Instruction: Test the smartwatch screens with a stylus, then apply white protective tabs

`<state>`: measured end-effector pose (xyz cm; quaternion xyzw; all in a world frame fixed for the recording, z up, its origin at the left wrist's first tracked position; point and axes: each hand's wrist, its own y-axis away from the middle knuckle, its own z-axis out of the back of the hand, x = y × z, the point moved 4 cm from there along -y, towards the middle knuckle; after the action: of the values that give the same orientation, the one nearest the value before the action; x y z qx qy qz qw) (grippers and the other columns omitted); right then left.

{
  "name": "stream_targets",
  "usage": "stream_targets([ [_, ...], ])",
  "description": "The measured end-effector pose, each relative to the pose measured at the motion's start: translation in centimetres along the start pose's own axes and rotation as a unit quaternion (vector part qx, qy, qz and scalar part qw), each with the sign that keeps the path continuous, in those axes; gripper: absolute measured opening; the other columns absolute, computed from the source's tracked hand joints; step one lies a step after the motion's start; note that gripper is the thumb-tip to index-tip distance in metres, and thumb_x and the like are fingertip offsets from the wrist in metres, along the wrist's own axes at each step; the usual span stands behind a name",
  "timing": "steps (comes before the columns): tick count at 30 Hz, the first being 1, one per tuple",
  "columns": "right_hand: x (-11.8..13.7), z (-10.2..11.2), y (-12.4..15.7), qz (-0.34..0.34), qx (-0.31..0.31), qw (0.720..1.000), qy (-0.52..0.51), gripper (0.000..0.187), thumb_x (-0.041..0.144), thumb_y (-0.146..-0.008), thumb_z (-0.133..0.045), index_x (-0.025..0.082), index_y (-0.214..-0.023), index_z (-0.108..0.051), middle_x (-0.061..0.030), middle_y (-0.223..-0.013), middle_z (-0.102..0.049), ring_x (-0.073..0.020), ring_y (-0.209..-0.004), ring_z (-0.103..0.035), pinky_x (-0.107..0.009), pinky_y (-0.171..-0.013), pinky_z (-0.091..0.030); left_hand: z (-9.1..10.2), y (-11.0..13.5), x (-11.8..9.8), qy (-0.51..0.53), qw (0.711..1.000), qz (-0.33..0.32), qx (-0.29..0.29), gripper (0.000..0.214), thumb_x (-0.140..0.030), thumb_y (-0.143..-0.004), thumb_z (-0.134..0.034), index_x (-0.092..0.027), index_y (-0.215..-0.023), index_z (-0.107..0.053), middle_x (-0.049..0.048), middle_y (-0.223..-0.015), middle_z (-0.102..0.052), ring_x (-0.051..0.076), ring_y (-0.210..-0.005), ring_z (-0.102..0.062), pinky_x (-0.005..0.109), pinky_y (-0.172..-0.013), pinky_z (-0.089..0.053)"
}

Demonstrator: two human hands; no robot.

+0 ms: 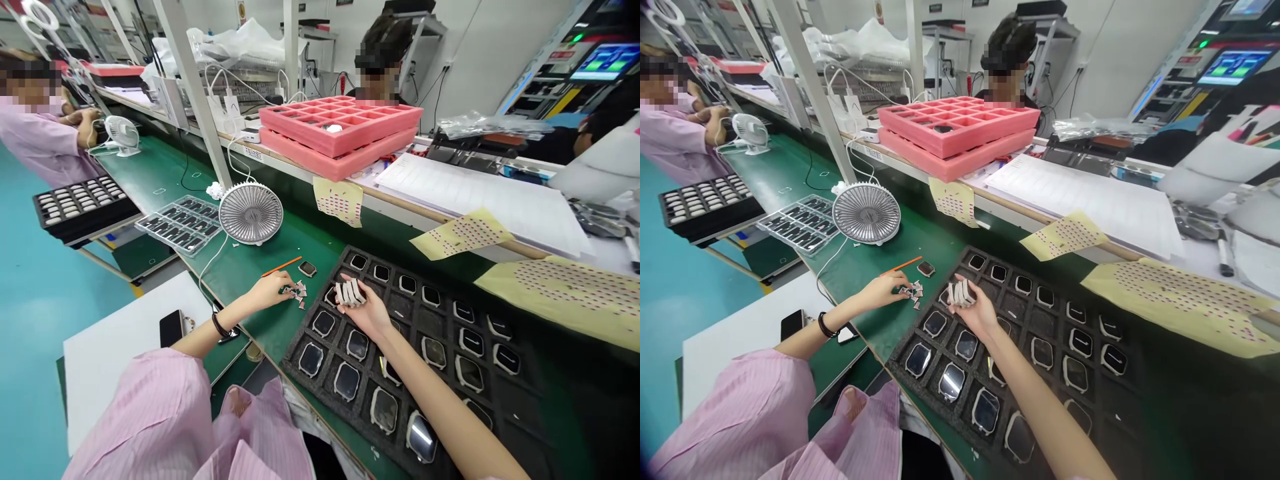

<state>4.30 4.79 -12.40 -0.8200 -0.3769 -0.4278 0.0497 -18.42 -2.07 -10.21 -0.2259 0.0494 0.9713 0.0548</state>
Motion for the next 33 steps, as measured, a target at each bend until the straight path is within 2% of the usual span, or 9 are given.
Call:
stream_targets([
  [5,0.1,-0.2,0.2,-0.003,0.004,1.000,-0.009,0.033,0.042,-0.081,-0.059,0.026,-0.110,-0.062,-0.0033,-0.084,-0.069,-0.0221,-0.071,-0.063,-0.036,-0.055,-0.046,-0.4,-0.7,0.6,0.008,1.000,0.000,0.014,0.012,-0.029,-0.083,-0.063,-0.018,-0.084,-0.068,0.0063,-0.101,-0.066,0.020,-0.093,-0.063,0.028,-0.080,-0.049],
  [11,0.0,-0.3,0.3,-0.002,-0.010,0.999,-0.032,0.035,0.041,-0.080,-0.059,0.024,-0.111,-0.062,-0.0037,-0.084,-0.068,-0.0218,-0.069,-0.060,-0.034,-0.054,-0.045,0.2,-0.9,0.7,0.034,0.999,0.005,0.008,0.018,-0.035,-0.083,-0.061,-0.018,-0.079,-0.067,0.0064,-0.096,-0.069,0.020,-0.088,-0.063,0.027,-0.074,-0.049],
  [17,-0.2,-0.4,0.4,0.025,0.004,1.000,-0.017,0.034,0.040,-0.082,-0.059,0.025,-0.112,-0.060,-0.0030,-0.083,-0.066,-0.0216,-0.070,-0.060,-0.033,-0.053,-0.044,1.2,-0.6,0.4,0.097,0.994,0.031,-0.035,0.021,-0.038,-0.086,-0.056,-0.018,-0.084,-0.063,0.0022,-0.072,-0.071,0.017,-0.064,-0.064,0.026,-0.062,-0.049],
  [20,-0.1,-0.7,0.7,0.051,0.002,0.999,-0.012,0.031,0.039,-0.083,-0.059,0.026,-0.112,-0.061,-0.0026,-0.082,-0.065,-0.0219,-0.071,-0.060,-0.032,-0.052,-0.044,1.2,-0.6,-0.9,0.128,0.987,0.046,-0.088,0.026,-0.039,-0.089,-0.051,-0.017,-0.095,-0.063,0.0059,-0.086,-0.073,0.016,-0.065,-0.065,0.026,-0.062,-0.050],
  [22,-0.1,-1.0,0.9,0.075,-0.006,0.997,-0.007,0.030,0.039,-0.084,-0.059,0.026,-0.111,-0.061,-0.0020,-0.081,-0.064,-0.0216,-0.071,-0.060,-0.032,-0.052,-0.044,0.8,-0.7,-2.6,0.181,0.972,0.054,-0.140,0.032,-0.042,-0.090,-0.049,-0.016,-0.102,-0.064,0.0085,-0.095,-0.073,0.016,-0.070,-0.067,0.027,-0.063,-0.052],
  [24,0.1,-1.4,1.3,0.103,-0.012,0.995,-0.002,0.030,0.041,-0.085,-0.059,0.027,-0.112,-0.060,-0.0011,-0.080,-0.063,-0.0214,-0.072,-0.060,-0.031,-0.052,-0.044,0.0,-0.8,-4.7,0.311,0.926,0.059,-0.204,0.034,-0.045,-0.086,-0.055,-0.015,-0.097,-0.067,0.0090,-0.090,-0.073,0.018,-0.075,-0.068,0.027,-0.065,-0.054],
  [27,0.5,-2.0,2.0,0.140,-0.022,0.990,0.012,0.032,0.043,-0.085,-0.059,0.030,-0.114,-0.058,-0.0001,-0.081,-0.063,-0.0208,-0.071,-0.060,-0.032,-0.055,-0.045,-1.7,-1.0,-7.6,0.422,0.872,0.067,-0.240,0.030,-0.045,-0.080,-0.064,-0.016,-0.088,-0.070,0.0070,-0.086,-0.074,0.018,-0.075,-0.068,0.029,-0.067,-0.055],
  [30,0.9,-2.5,2.7,0.165,-0.037,0.985,0.036,0.032,0.044,-0.084,-0.060,0.031,-0.114,-0.058,-0.0004,-0.088,-0.062,-0.0205,-0.073,-0.059,-0.034,-0.059,-0.048,-2.5,-1.3,-9.1,0.458,0.848,0.073,-0.258,0.027,-0.043,-0.077,-0.068,-0.017,-0.084,-0.072,0.0062,-0.084,-0.074,0.018,-0.074,-0.068,0.030,-0.070,-0.056],
  [33,1.2,-2.8,3.0,0.181,-0.043,0.981,0.047,0.033,0.045,-0.084,-0.060,0.032,-0.115,-0.057,-0.0011,-0.094,-0.062,-0.0207,-0.077,-0.058,-0.034,-0.062,-0.049,-2.4,-1.5,-9.5,0.463,0.839,0.077,-0.276,0.025,-0.040,-0.076,-0.069,-0.016,-0.082,-0.073,0.0065,-0.083,-0.074,0.019,-0.076,-0.069,0.031,-0.072,-0.056],
])
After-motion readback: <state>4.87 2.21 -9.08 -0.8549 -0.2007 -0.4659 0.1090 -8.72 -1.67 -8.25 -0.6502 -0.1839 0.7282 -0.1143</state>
